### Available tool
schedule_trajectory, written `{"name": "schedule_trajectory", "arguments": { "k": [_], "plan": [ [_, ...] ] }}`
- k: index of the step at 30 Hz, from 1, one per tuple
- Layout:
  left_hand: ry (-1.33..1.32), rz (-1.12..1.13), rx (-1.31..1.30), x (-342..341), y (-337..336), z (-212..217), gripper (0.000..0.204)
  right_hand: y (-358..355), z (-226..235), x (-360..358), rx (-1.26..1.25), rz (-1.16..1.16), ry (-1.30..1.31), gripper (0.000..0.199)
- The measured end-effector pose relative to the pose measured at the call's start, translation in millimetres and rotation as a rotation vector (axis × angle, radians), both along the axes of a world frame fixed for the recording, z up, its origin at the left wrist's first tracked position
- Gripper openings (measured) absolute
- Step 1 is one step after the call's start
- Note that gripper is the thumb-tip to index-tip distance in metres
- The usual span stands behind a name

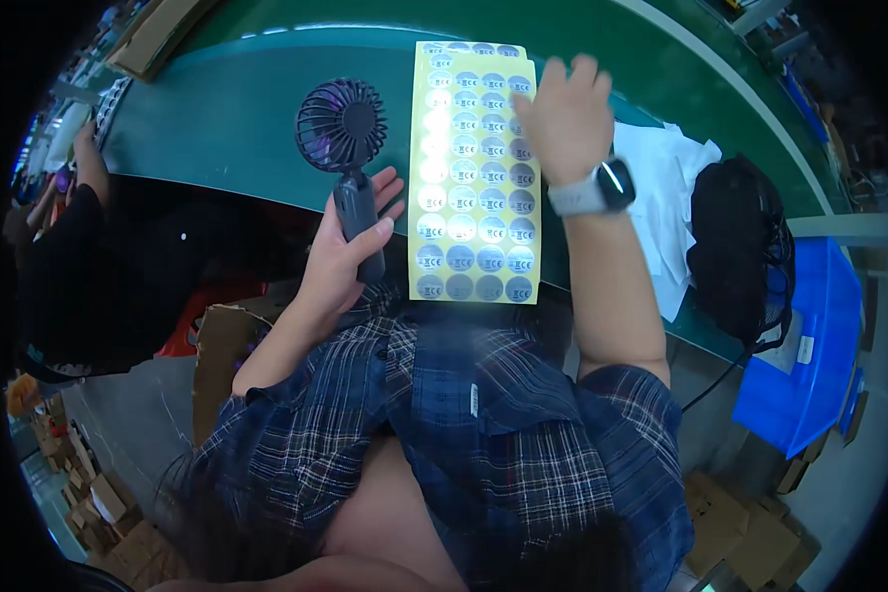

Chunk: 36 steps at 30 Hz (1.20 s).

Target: Assembling handheld fans by attaching components and applying stickers at a production station.

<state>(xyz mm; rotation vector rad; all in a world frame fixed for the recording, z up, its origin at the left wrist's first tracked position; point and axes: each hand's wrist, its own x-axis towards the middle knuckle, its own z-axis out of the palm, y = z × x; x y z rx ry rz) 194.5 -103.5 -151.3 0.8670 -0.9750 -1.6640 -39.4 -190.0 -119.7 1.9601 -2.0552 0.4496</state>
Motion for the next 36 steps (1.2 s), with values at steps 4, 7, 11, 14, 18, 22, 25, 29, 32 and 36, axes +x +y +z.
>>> {"name": "schedule_trajectory", "arguments": {
  "k": [4,7,11,14,18,22,25,29,32,36],
  "plan": [
    [-0.087,0.036,-0.060,6.4,-3.4,3.8,0.057,-82.8,-1.2,3.5,0.090,0.369,-0.288,0.024],
    [-0.063,0.007,-0.056,20.1,-1.1,6.4,0.051,-106.8,-30.2,28.5,0.112,0.315,-0.255,0.018],
    [0.034,-0.007,-0.015,37.5,7.0,3.2,0.046,-100.6,-40.5,44.9,0.209,0.224,-0.281,0.018],
    [0.094,-0.053,0.014,39.6,8.9,4.6,0.046,-100.1,-45.8,45.0,0.069,0.196,-0.244,0.019],
    [0.135,-0.129,0.009,33.7,8.2,10.3,0.047,-105.2,-42.6,52.9,0.119,0.235,-0.189,0.022],
    [0.079,-0.139,-0.037,26.6,6.9,14.8,0.049,-105.7,-30.8,59.1,0.181,0.225,-0.073,0.023],
    [-0.038,-0.130,-0.057,27.5,9.0,22.0,0.054,-117.5,-24.1,60.1,0.356,0.188,-0.096,0.022],
    [-0.062,-0.143,-0.068,25.1,11.9,25.5,0.055,-113.2,-40.6,59.1,0.152,0.222,-0.178,0.015],
    [-0.067,-0.135,-0.063,28.7,14.6,25.5,0.054,-110.1,-45.0,55.5,0.037,0.249,-0.234,0.012],
    [-0.069,-0.128,-0.068,31.3,14.3,23.0,0.054,-108.3,-40.5,56.1,0.104,0.226,-0.230,0.013]
  ]
}}
